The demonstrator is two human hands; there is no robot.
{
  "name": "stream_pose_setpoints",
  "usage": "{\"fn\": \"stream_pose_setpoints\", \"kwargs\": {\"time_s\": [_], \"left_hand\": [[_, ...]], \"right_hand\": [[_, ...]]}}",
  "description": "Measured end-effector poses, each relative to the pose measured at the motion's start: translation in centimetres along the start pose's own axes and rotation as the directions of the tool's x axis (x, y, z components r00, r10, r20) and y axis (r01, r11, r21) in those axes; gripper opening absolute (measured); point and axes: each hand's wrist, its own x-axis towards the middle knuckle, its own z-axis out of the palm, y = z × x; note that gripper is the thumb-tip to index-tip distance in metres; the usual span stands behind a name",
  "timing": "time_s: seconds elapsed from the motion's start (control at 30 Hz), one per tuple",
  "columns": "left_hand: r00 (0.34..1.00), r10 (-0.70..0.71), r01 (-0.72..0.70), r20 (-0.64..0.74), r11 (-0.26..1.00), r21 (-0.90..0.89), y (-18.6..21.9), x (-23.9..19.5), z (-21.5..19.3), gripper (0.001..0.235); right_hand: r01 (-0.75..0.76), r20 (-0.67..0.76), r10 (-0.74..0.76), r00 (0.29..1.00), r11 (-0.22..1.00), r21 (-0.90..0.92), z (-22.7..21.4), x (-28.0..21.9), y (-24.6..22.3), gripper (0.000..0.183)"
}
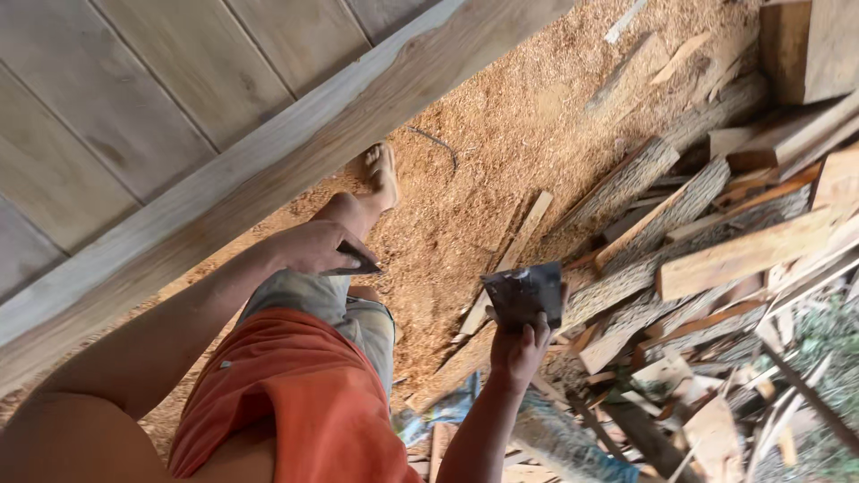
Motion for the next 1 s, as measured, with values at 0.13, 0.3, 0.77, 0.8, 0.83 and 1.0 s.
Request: {"fn": "stream_pose_setpoints", "kwargs": {"time_s": [0.13, 0.3, 0.77, 0.8, 0.83, 1.0], "left_hand": [[0.992, 0.086, -0.094, -0.097, 0.992, -0.081, 0.6, 5.1, -2.4, 0.031], [0.969, -0.211, 0.132, -0.126, 0.879, -0.458, 1.1, 8.4, -6.2, 0.033], [0.794, -0.439, -0.35, -0.42, 0.236, -0.907, 2.3, 11.0, -8.5, 0.032], [0.785, -0.468, -0.352, -0.407, 0.205, -0.913, 2.6, 11.5, -8.3, 0.032], [0.775, -0.495, -0.354, -0.392, 0.173, -0.919, 3.1, 12.1, -8.1, 0.032], [0.658, -0.638, -0.543, -0.401, -0.033, -0.839, 6.8, 17.2, -10.0, 0.035]], "right_hand": [[-0.109, 0.067, 0.112, 0.991, 0.993, -0.041, 1.4, 9.0, 0.4, 0.055], [-0.335, 0.129, 0.344, 0.93, 0.938, -0.089, 3.1, 22.3, 0.3, 0.057], [0.124, 0.627, 0.444, 0.641, 0.746, -0.655, 8.3, 47.8, 0.7, 0.052], [0.394, 0.728, 0.421, 0.541, 0.638, -0.662, 8.7, 49.8, 1.1, 0.062], [0.198, 0.668, 0.473, 0.575, 0.711, -0.674, 9.3, 51.4, 0.9, 0.053], [0.28, 0.852, 0.481, 0.208, 0.805, -0.523, 19.0, 60.7, 4.1, 0.075]]}}
